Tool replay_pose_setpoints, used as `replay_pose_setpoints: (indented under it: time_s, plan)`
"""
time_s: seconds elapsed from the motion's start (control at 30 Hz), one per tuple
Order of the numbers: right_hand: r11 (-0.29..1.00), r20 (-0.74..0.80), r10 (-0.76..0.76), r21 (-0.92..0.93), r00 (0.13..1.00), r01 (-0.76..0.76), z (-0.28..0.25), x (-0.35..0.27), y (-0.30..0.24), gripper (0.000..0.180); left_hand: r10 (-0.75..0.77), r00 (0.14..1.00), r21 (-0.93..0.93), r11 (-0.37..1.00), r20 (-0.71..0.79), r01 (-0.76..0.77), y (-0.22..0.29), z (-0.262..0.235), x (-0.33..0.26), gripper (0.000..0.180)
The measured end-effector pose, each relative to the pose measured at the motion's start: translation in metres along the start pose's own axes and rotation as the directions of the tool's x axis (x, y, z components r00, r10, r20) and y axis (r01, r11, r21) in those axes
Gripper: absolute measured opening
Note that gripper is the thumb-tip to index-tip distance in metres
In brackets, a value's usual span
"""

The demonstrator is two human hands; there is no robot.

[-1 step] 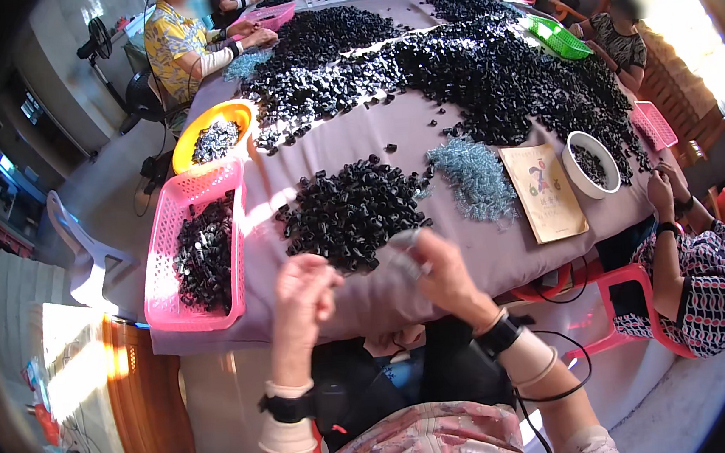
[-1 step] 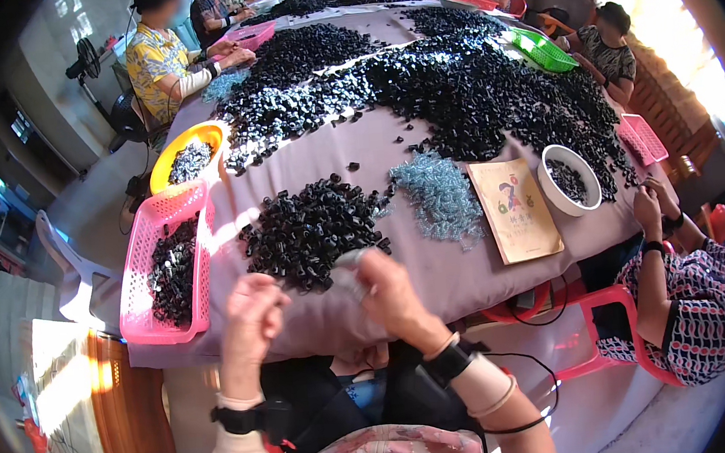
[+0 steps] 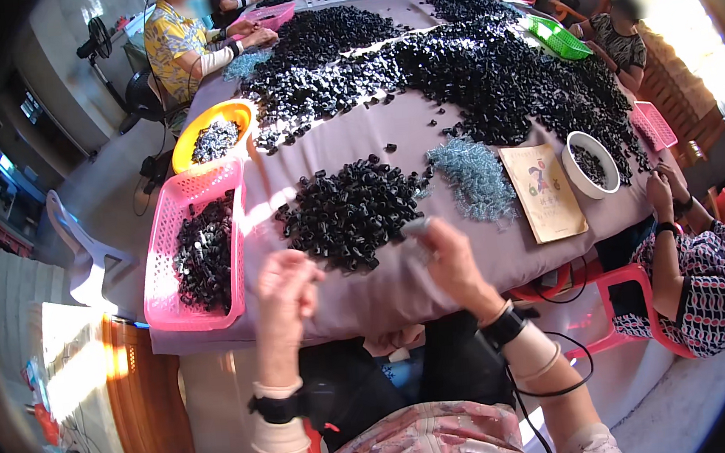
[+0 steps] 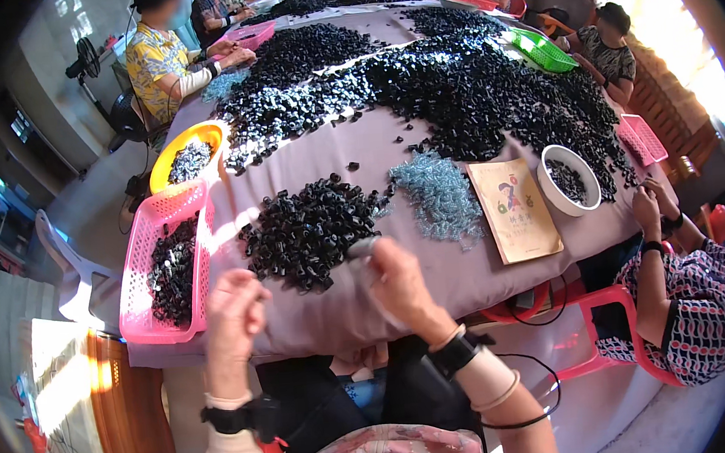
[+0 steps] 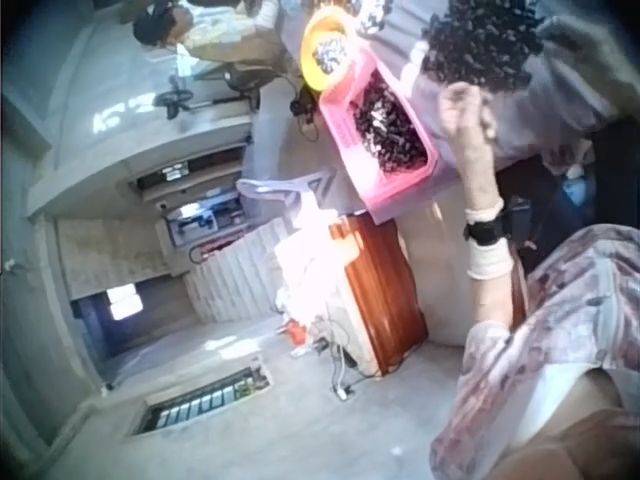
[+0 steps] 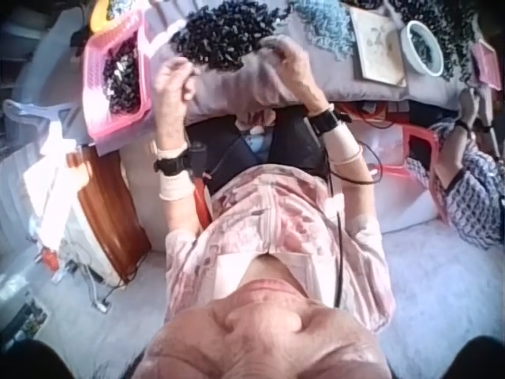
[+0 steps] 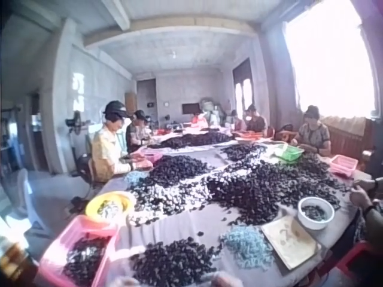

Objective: Sorting and inspecting small black plastic shoe components at a production table.

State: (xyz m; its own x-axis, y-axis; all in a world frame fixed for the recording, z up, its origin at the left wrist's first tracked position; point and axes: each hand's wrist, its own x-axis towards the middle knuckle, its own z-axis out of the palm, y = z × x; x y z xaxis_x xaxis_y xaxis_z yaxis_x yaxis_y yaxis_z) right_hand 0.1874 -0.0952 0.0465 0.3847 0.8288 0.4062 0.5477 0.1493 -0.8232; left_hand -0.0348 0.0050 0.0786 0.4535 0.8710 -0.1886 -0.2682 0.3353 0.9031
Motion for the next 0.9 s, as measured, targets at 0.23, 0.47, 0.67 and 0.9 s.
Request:
replay_pose_setpoints:
  time_s: [0.23, 0.47, 0.67, 0.9]
  plan:
    - [0.895, -0.051, -0.107, -0.439, 0.993, 0.074, -0.023, 0.044, 0.078, 0.017, 0.211, 0.884, 0.231, 0.965, -0.417, -0.122, 0.055, -0.051, 0.027, 0.027]
    - [0.814, 0.101, -0.102, -0.563, 0.99, 0.141, -0.014, 0.061, 0.081, 0.027, 0.152, 0.988, 0.439, 0.887, 0.016, -0.143, -0.013, -0.012, 0.016, 0.008]
    - [0.812, 0.157, -0.058, -0.567, 0.986, 0.138, -0.032, 0.052, 0.072, 0.024, 0.312, 0.909, 0.754, 0.515, 0.277, -0.406, -0.063, 0.03, 0.019, 0.018]
    - [0.905, -0.047, -0.108, -0.418, 0.993, 0.078, -0.049, 0.038, 0.071, 0.023, 0.455, 0.829, 0.843, 0.259, 0.324, -0.472, -0.084, 0.03, 0.021, 0.018]
